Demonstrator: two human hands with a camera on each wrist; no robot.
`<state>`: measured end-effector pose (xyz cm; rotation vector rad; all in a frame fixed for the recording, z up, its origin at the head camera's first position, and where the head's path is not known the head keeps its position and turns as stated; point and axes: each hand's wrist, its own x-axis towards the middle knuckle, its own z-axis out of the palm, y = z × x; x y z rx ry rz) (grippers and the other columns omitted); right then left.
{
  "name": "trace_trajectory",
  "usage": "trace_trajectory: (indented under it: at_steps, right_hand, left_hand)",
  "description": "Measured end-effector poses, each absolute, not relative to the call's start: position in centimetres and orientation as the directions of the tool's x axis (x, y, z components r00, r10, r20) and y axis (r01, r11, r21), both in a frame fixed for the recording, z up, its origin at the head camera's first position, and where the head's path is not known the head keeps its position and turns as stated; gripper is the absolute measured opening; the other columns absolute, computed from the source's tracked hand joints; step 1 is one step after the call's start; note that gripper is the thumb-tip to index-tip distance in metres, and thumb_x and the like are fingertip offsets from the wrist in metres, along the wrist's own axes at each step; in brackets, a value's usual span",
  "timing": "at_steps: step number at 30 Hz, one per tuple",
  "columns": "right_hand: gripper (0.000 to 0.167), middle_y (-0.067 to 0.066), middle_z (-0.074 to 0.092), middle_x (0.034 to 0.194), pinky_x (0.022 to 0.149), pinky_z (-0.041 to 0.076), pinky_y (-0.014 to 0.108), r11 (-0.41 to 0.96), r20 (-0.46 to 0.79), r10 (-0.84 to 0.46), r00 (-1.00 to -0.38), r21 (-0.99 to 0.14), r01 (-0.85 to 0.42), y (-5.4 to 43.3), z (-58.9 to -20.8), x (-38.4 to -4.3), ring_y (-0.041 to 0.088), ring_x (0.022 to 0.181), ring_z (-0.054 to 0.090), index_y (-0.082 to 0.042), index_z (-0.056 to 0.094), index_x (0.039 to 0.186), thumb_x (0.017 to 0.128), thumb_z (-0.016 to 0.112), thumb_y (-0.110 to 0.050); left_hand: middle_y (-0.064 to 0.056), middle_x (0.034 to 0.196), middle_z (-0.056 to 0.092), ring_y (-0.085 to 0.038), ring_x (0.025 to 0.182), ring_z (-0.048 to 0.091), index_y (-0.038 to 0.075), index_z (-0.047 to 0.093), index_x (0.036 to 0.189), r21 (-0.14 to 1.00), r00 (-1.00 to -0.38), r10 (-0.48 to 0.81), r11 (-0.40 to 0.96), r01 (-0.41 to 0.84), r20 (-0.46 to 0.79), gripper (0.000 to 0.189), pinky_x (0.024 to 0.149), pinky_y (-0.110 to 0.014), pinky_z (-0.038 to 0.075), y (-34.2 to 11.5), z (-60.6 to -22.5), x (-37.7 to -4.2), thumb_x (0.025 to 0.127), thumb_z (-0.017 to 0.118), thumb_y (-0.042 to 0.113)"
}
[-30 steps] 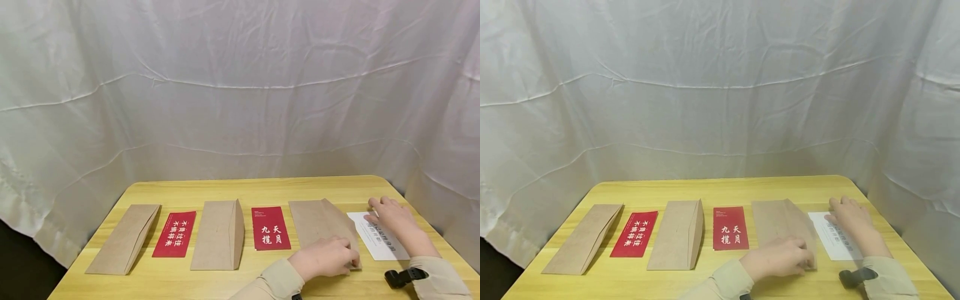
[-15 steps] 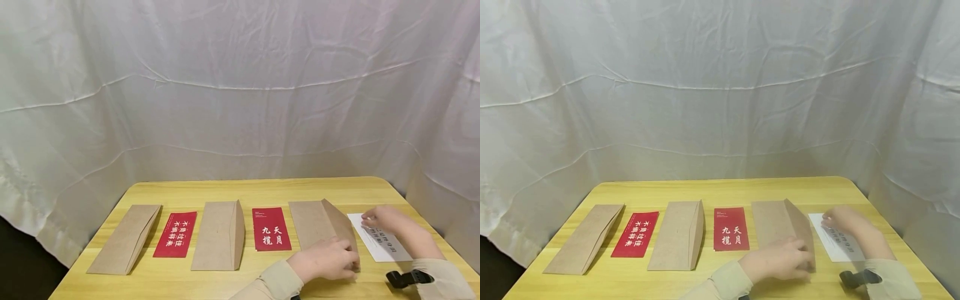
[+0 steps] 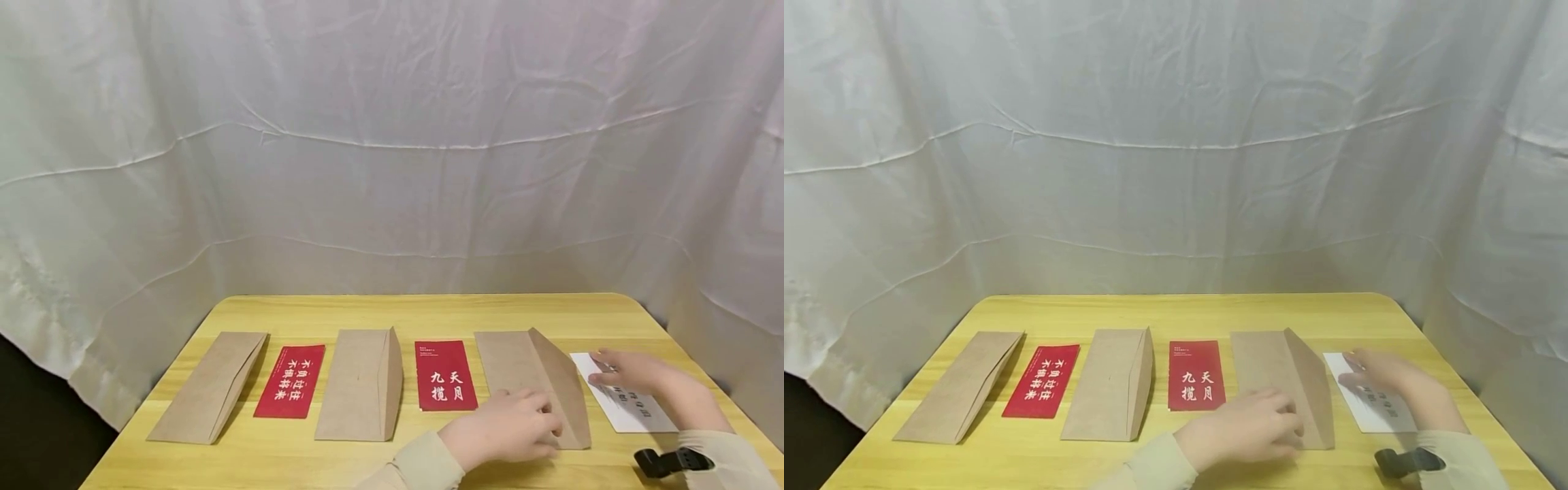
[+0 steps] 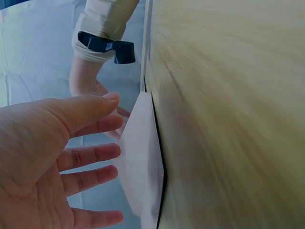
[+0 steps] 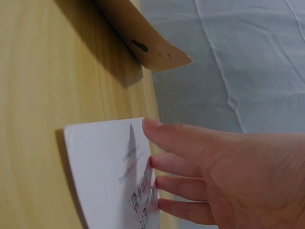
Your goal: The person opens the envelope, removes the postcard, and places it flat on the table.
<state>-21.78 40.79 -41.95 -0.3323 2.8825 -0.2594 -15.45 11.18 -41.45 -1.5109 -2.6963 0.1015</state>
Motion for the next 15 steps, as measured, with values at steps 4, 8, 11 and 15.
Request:
trace_trajectory:
  at_steps: [4,8,11,15]
  right_hand:
    - [0.082,0.045,0.032,0.141,0.096,0.035,0.072,0.953,-0.231,-0.256,-0.939,-0.223,-0.205,40.9,-42.4,-21.8,0.065,0.124,0.035,0.012,0.041,0.140,0.090,0.061,-0.050]
    - [0.087,0.047,0.025,0.142,0.096,0.033,0.074,0.945,-0.224,-0.269,-0.937,-0.248,-0.212,40.9,-43.1,-21.6,0.067,0.126,0.030,0.014,0.036,0.142,0.089,0.063,-0.050]
    - [0.089,0.048,0.022,0.143,0.096,0.031,0.075,0.938,-0.217,-0.274,-0.937,-0.274,-0.211,40.9,-43.3,-21.6,0.067,0.127,0.027,0.014,0.033,0.143,0.089,0.063,-0.049]
    - [0.088,0.048,0.019,0.144,0.097,0.027,0.077,0.928,-0.210,-0.276,-0.938,-0.310,-0.204,41.1,-43.3,-21.6,0.068,0.128,0.022,0.015,0.030,0.144,0.091,0.062,-0.047]
  left_hand:
    - [0.024,0.119,0.051,0.002,0.118,0.045,0.046,0.060,0.116,-0.072,-0.515,0.856,0.516,0.853,0.035,0.027,0.096,-0.026,0.047,9.3,-41.3,-15.2,0.093,0.053,0.058]
    - [0.021,0.119,0.053,-0.001,0.118,0.048,0.045,0.062,0.115,-0.078,-0.511,0.856,0.517,0.853,0.085,0.026,0.096,-0.026,0.048,6.9,-41.4,-14.9,0.093,0.055,0.056]
    - [0.018,0.118,0.056,-0.004,0.118,0.051,0.042,0.064,0.114,-0.092,-0.507,0.851,0.521,0.849,0.136,0.026,0.096,-0.027,0.048,4.9,-41.2,-14.6,0.092,0.058,0.054]
    - [0.014,0.121,0.056,-0.007,0.120,0.051,0.038,0.064,0.113,-0.092,-0.520,0.833,0.542,0.835,0.187,0.025,0.098,-0.032,0.049,2.4,-40.6,-14.4,0.091,0.062,0.050]
